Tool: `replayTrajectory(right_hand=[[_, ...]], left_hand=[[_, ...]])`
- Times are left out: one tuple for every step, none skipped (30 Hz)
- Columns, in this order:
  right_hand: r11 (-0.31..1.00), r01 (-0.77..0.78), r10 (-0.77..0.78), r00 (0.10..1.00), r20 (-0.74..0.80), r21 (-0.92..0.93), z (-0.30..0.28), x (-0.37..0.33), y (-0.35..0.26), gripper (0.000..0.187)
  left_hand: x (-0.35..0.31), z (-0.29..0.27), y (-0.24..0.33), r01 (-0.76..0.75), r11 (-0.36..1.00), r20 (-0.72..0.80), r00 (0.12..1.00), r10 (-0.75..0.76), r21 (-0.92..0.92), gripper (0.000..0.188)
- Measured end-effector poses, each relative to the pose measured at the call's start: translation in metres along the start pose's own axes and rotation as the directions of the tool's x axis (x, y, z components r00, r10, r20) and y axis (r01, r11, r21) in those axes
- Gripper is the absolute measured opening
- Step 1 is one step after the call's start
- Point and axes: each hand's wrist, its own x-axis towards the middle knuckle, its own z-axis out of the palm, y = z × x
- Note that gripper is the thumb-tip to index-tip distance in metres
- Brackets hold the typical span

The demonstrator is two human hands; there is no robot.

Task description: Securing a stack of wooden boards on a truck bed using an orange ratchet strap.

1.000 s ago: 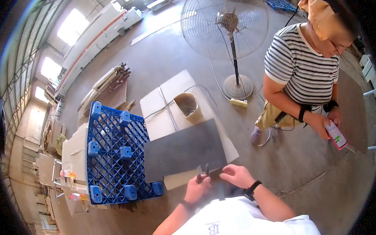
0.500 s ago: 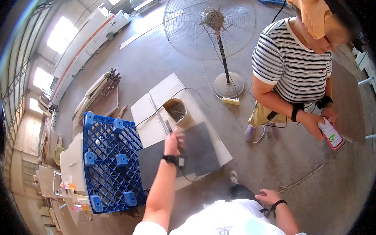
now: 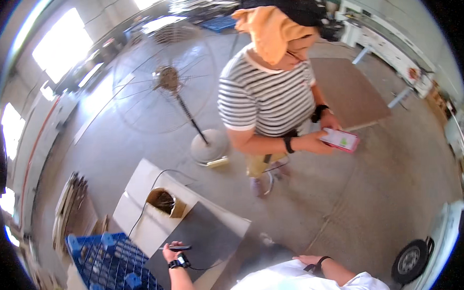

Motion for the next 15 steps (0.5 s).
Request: replayTrajectory(right_hand=[[1.000, -0.010, 0.010, 1.000, 0.000, 0.022, 0.012, 0.000, 0.001, 0.073], [0.907, 0.334, -0.335, 0.941, 0.041, -0.255, 0.014, 0.017, 0.032, 0.062], [0.601, 0.624, -0.608, 0.763, 0.222, -0.500, 0.012, 0.047, 0.059, 0.052], [0.719, 0.494, -0.514, 0.851, 0.105, -0.488, 0.022, 0.051, 0.077, 0.050], [0.837, 0.376, -0.411, 0.912, -0.004, -0.398, 0.036, 0.034, 0.083, 0.050], [0.909, 0.284, -0.325, 0.941, -0.094, -0.305, 0.047, 0.016, 0.092, 0.050], [0.942, 0.231, -0.273, 0.950, -0.153, -0.244, 0.058, 0.003, 0.100, 0.051], [0.958, 0.204, -0.244, 0.951, -0.192, -0.203, 0.068, -0.006, 0.103, 0.051], [0.967, 0.185, -0.222, 0.950, -0.222, -0.176, 0.075, -0.013, 0.105, 0.051], [0.974, 0.171, -0.204, 0.947, -0.247, -0.149, 0.082, -0.020, 0.106, 0.051], [0.976, 0.168, -0.200, 0.945, -0.260, -0.139, 0.088, -0.023, 0.105, 0.051], [0.976, 0.169, -0.202, 0.940, -0.274, -0.140, 0.092, -0.028, 0.104, 0.051], [0.973, 0.178, -0.215, 0.927, -0.307, -0.146, 0.096, -0.032, 0.107, 0.051], [0.944, 0.282, -0.326, 0.875, -0.357, -0.171, 0.097, -0.021, 0.120, 0.056], [0.939, 0.294, -0.339, 0.871, -0.355, -0.176, 0.097, -0.020, 0.119, 0.056]], left_hand=[[0.037, -0.024, 0.032, -0.054, 0.998, 0.051, 0.997, 0.054, 0.015, 0.034], [0.063, -0.019, 0.042, -0.174, 0.981, 0.002, 0.985, 0.175, 0.083, 0.036], [0.086, -0.041, 0.086, -0.148, 0.984, 0.079, 0.987, 0.141, 0.098, 0.038], [0.100, -0.042, 0.105, -0.224, 0.956, 0.073, 0.974, 0.214, 0.188, 0.039], [0.112, -0.031, 0.115, -0.203, 0.971, 0.055, 0.979, 0.198, 0.128, 0.039], [0.120, -0.004, 0.109, -0.212, 0.974, -0.013, 0.977, 0.213, 0.076, 0.037], [0.124, 0.022, 0.102, -0.260, 0.965, -0.052, 0.965, 0.258, -0.034, 0.037], [0.126, 0.033, 0.107, -0.245, 0.968, 0.022, 0.970, 0.244, 0.056, 0.038], [0.126, 0.040, 0.113, -0.239, 0.961, 0.090, 0.970, 0.228, 0.142, 0.038], [0.129, 0.052, 0.105, -0.194, 0.969, 0.010, 0.981, 0.195, 0.154, 0.039], [0.130, 0.042, 0.110, -0.107, 0.972, 0.140, 0.987, 0.078, 0.210, 0.038], [0.130, 0.033, 0.104, -0.165, 0.942, 0.211, 0.972, 0.105, 0.291, 0.036], [0.125, 0.032, 0.081, -0.217, 0.903, 0.284, 0.952, 0.113, 0.370, 0.035], [0.118, 0.032, 0.063, -0.165, 0.922, 0.209, 0.973, 0.095, 0.350, 0.033], [0.109, 0.029, 0.045, -0.115, 0.937, 0.133, 0.988, 0.074, 0.330, 0.032]])
